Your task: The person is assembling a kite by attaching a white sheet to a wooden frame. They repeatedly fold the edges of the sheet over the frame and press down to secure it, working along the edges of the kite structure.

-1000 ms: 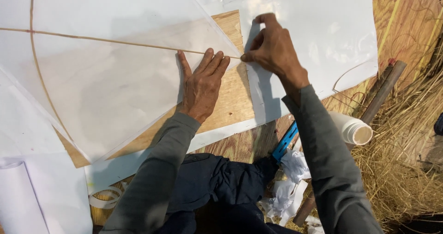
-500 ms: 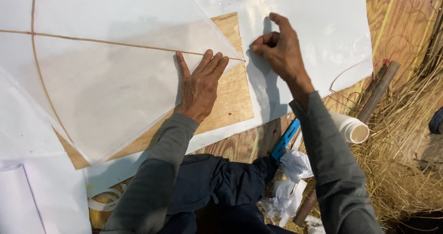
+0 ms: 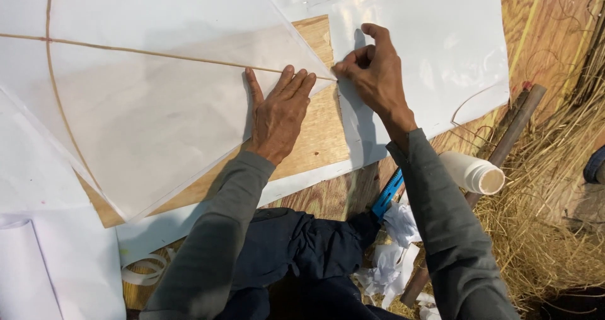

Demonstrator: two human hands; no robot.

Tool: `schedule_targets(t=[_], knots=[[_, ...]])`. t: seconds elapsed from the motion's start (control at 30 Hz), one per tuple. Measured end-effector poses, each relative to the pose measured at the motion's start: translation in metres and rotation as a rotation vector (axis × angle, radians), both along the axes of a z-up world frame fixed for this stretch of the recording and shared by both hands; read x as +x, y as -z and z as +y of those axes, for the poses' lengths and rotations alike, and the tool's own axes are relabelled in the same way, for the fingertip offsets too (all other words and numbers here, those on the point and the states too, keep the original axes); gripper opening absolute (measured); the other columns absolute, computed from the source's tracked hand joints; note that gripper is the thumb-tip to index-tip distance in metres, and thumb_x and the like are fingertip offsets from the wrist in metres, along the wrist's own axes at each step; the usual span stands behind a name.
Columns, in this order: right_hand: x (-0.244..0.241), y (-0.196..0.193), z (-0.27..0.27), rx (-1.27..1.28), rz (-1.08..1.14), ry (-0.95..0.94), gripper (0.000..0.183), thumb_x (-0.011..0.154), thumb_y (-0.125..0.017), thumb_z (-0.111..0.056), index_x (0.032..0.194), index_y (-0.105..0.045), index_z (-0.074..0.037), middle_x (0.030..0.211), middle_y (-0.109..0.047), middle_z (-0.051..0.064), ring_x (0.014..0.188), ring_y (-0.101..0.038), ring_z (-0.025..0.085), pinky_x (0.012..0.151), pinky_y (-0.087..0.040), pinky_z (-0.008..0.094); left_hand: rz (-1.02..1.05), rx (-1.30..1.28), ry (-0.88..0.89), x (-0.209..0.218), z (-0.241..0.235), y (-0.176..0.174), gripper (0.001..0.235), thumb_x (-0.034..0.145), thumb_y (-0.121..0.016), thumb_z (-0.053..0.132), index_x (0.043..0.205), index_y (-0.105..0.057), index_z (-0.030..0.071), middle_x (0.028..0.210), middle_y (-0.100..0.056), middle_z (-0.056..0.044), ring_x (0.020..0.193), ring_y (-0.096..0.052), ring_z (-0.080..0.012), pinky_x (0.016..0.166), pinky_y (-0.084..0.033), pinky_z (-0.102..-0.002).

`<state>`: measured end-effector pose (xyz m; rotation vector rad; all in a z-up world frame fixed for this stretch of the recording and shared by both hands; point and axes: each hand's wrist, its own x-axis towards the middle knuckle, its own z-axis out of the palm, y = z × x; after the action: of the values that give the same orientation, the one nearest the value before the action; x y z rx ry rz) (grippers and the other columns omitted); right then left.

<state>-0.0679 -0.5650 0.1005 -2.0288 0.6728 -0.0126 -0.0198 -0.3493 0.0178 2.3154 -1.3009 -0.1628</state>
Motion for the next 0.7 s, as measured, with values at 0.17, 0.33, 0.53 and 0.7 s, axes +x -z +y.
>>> schedule_targets(t=[0.17,0.33,0.53,0.7], knots=[[-0.028,0.016,0.017,-0.217,-0.344,0.078,0.04,0.106,-0.059,-0.012,0.142,-0.043,-0.002,0.112,-0.077,0.018,0.103,-0.074,0.028,0.078,-0.056,0.038,0.09,-0.009,-0.014,0.007,0.004,-0.019,0.072,0.1,-0.074,0.014,0.163,-0.038,0.015,0.161,-0.054,-0.009,0.156,-0.038,-0.0288,0.117,0.001,-0.082],[-0.054,0.049,0.04,-0.42,-0.47,-0.188,0.054,0.109,-0.056,-0.011,0.158,-0.035,-0.009,0.12,-0.074,0.021,0.113,-0.071,0.041,0.103,-0.05,0.062,0.27,0.043,-0.058,0.01,0.005,-0.032,0.056,0.113,-0.053,0.018,0.165,-0.035,0.022,0.166,-0.045,-0.004,0.158,-0.029,-0.0222,0.124,0.013,-0.075],[-0.06,0.069,0.054,-0.78,-0.446,-0.49,0.06,0.109,-0.048,-0.037,0.158,-0.043,-0.003,0.141,-0.065,0.022,0.134,-0.059,0.037,0.12,-0.02,0.067,0.299,0.042,-0.038,0.011,0.007,-0.025,0.064,0.111,-0.053,0.009,0.168,-0.028,0.025,0.168,-0.043,-0.005,0.158,-0.028,-0.0248,0.123,0.012,-0.076],[-0.063,0.066,0.045,-0.883,-0.341,-0.464,0.067,0.109,-0.045,-0.046,0.16,-0.041,-0.002,0.151,-0.06,0.018,0.142,-0.053,0.032,0.126,-0.008,0.063,0.304,0.023,-0.055,0.009,0.01,-0.031,0.064,0.111,-0.052,0.007,0.167,-0.029,0.026,0.167,-0.043,-0.003,0.158,-0.028,-0.0247,0.125,0.011,-0.074]])
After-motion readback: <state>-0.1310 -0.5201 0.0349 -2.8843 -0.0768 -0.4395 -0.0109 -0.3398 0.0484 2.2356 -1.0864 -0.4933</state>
